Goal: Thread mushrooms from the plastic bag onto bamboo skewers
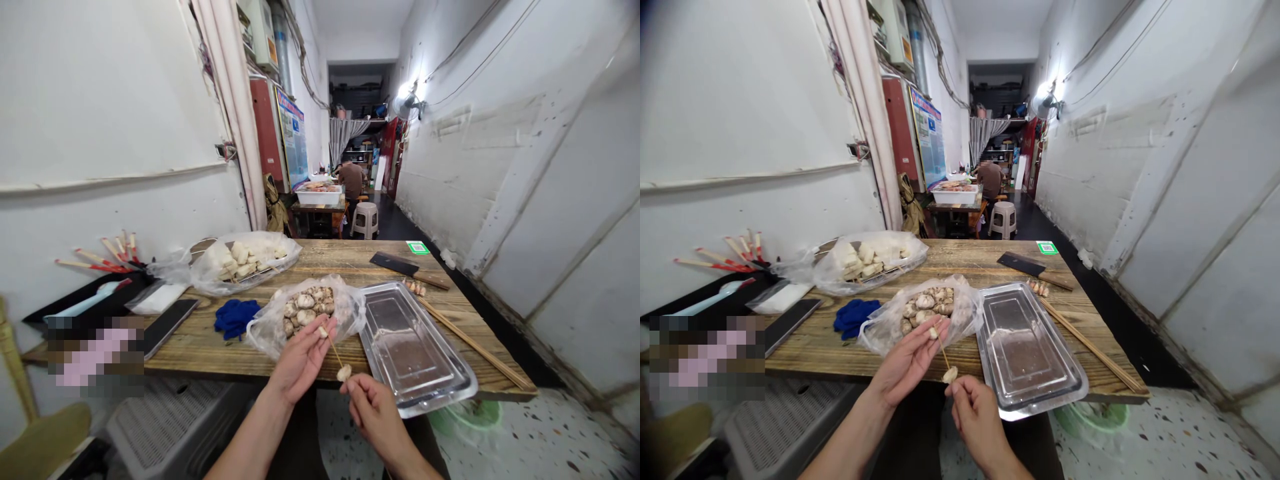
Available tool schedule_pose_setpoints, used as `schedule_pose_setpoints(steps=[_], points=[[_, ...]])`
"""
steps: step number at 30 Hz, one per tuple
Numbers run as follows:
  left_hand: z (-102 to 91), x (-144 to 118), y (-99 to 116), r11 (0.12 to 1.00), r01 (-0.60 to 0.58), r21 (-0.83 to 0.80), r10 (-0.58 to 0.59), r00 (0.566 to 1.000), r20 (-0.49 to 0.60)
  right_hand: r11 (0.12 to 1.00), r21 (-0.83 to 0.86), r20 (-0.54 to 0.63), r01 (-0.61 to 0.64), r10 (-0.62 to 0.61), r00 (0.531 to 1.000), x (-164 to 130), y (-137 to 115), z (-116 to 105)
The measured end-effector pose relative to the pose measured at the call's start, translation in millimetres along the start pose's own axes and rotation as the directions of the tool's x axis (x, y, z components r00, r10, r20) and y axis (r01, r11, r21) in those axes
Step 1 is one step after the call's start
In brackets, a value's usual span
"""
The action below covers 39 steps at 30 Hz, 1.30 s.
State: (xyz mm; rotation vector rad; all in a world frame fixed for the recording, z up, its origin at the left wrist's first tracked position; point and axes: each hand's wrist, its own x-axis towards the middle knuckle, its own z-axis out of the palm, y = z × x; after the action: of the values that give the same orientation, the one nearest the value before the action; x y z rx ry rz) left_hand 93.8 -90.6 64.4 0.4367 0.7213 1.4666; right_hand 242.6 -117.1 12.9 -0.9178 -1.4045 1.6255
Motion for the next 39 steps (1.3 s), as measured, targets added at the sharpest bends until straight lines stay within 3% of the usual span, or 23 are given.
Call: schedule_pose_setpoints(steps=[6,12,17,30,39], points=[[-0.7,5.7,-1.9,0.995,-0.084,-0.057,0.083,0.996,-0.019,1.0,-0.005,0.024,0.017,-0.017,1.0,-5.8,2.6,3.9],[1.0,5.1,-5.2,0.999,-0.019,-0.042,0.015,0.997,-0.079,0.999,-0.023,-0.026,0.04,-0.041,0.999,0.4,4.3,1.3],[2.5,0.3,-7.7,0.998,0.061,0.007,-0.06,0.995,-0.074,0.998,-0.018,-0.038,0.068,-0.068,0.997,5.6,-0.4,-1.0],[-10.0,0.7,-13.8,0.971,0.022,0.238,-0.016,1.0,-0.026,1.0,0.007,0.026,0.008,-0.008,1.0,9.9,1.9,-2.6],[-3.8,-3.1,-8.4,0.993,0.028,0.115,-0.018,0.996,-0.09,1.0,-0.004,-0.012,-0.006,0.006,1.0,4.0,0.7,-3.7]])
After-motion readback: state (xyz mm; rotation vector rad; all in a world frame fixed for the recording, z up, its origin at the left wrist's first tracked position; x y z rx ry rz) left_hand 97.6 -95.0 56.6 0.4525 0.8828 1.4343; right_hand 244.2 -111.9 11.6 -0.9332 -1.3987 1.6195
